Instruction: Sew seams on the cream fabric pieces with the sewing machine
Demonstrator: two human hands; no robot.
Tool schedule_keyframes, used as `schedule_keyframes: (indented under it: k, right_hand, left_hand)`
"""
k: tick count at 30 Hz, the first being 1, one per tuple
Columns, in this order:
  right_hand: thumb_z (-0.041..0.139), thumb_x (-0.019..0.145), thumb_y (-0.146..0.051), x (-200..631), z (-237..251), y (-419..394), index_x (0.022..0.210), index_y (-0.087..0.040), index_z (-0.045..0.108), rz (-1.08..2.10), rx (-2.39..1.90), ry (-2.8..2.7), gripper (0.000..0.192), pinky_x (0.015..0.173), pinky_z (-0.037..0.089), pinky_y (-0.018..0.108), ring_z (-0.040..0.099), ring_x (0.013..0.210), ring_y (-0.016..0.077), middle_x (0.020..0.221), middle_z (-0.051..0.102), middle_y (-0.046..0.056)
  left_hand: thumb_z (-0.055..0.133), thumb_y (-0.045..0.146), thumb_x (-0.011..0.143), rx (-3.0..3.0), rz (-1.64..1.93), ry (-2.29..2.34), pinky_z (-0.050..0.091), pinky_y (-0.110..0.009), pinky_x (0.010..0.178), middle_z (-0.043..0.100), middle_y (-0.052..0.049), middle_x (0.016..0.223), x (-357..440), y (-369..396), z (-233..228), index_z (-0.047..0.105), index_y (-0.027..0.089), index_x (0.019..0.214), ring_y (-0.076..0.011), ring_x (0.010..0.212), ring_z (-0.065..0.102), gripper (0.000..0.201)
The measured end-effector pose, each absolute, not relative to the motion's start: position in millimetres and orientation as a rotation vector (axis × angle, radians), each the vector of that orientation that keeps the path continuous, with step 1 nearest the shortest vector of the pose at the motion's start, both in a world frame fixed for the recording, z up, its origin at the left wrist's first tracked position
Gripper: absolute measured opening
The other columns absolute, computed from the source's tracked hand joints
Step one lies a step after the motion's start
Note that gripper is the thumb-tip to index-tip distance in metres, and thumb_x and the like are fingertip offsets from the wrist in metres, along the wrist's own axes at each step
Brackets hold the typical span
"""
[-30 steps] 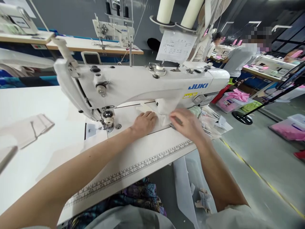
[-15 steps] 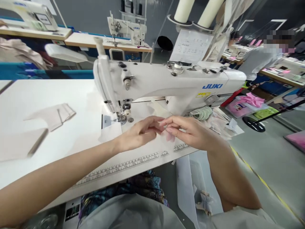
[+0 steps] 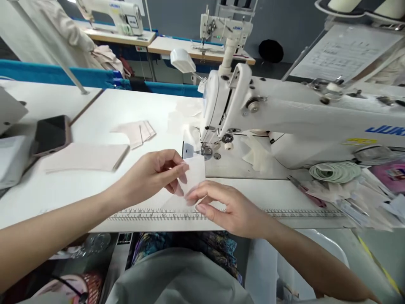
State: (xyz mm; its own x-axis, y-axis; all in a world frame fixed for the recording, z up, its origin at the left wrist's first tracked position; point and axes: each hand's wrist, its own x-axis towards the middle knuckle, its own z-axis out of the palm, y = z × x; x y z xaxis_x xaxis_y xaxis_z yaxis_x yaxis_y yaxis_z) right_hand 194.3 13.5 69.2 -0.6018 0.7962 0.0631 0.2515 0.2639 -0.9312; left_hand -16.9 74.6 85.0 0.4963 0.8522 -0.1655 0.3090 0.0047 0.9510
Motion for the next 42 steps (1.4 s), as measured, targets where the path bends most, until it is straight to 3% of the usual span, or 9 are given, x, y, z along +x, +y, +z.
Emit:
schedule_keyframes:
  k: [3, 9, 18, 33, 42]
  right_hand:
    - [0.047, 0.094, -0.024, 187.0, 66.4, 23.1, 0.106, -0.017, 0.062, 1.400, -1.002, -1.946, 0.021, 0.074, 0.052, 0.024, 0.062, 0.090, 0.0130, 0.103, 0.064, 0.006]
    - [0.049, 0.092, -0.026, 201.2, 53.1, 43.3, 0.101, -0.015, 0.064, 1.474, -1.220, -1.754, 0.021, 0.063, 0.052, 0.023, 0.062, 0.075, 0.0119, 0.088, 0.066, 0.005]
    - [0.049, 0.090, -0.027, 206.3, 34.9, 57.4, 0.097, -0.014, 0.064, 1.443, -1.303, -1.690, 0.021, 0.049, 0.046, 0.019, 0.064, 0.066, 0.0105, 0.091, 0.064, 0.006]
    - [0.046, 0.093, -0.026, 210.0, 25.0, 60.6, 0.098, -0.016, 0.063, 1.314, -1.349, -1.796, 0.021, 0.047, 0.042, 0.018, 0.054, 0.053, 0.0042, 0.083, 0.054, -0.001]
    - [0.047, 0.091, -0.022, 207.9, 30.7, 62.5, 0.092, -0.017, 0.065, 1.161, -1.388, -1.879, 0.018, 0.052, 0.039, 0.020, 0.050, 0.058, 0.0074, 0.076, 0.057, -0.001]
  left_hand:
    - [0.065, 0.036, 0.082, 1.519, 0.575, 1.103, 0.055, -0.023, 0.051, 0.065, -0.001, 0.059, -18.7, 92.1, 78.3, 0.059, 0.016, 0.079, -0.0130, 0.053, 0.065, 0.021]
    - [0.058, 0.027, 0.087, 1.508, 0.427, 1.057, 0.056, -0.026, 0.054, 0.069, -0.002, 0.070, 8.2, 130.9, 53.0, 0.056, 0.015, 0.085, -0.0144, 0.058, 0.067, 0.013]
    - [0.059, 0.024, 0.084, 2.172, 0.473, 1.280, 0.042, -0.026, 0.060, 0.063, 0.000, 0.080, 19.3, 154.7, 32.8, 0.063, 0.018, 0.079, -0.0119, 0.067, 0.055, 0.008]
    - [0.058, 0.026, 0.085, 2.340, 0.510, 1.328, 0.041, -0.025, 0.063, 0.063, 0.001, 0.091, 23.0, 155.2, 18.7, 0.063, 0.021, 0.083, -0.0152, 0.084, 0.059, 0.007]
    - [0.057, 0.027, 0.086, 2.367, 0.524, 1.355, 0.041, -0.026, 0.061, 0.064, 0.000, 0.092, 25.0, 153.5, 17.0, 0.062, 0.021, 0.080, -0.0158, 0.086, 0.059, 0.010]
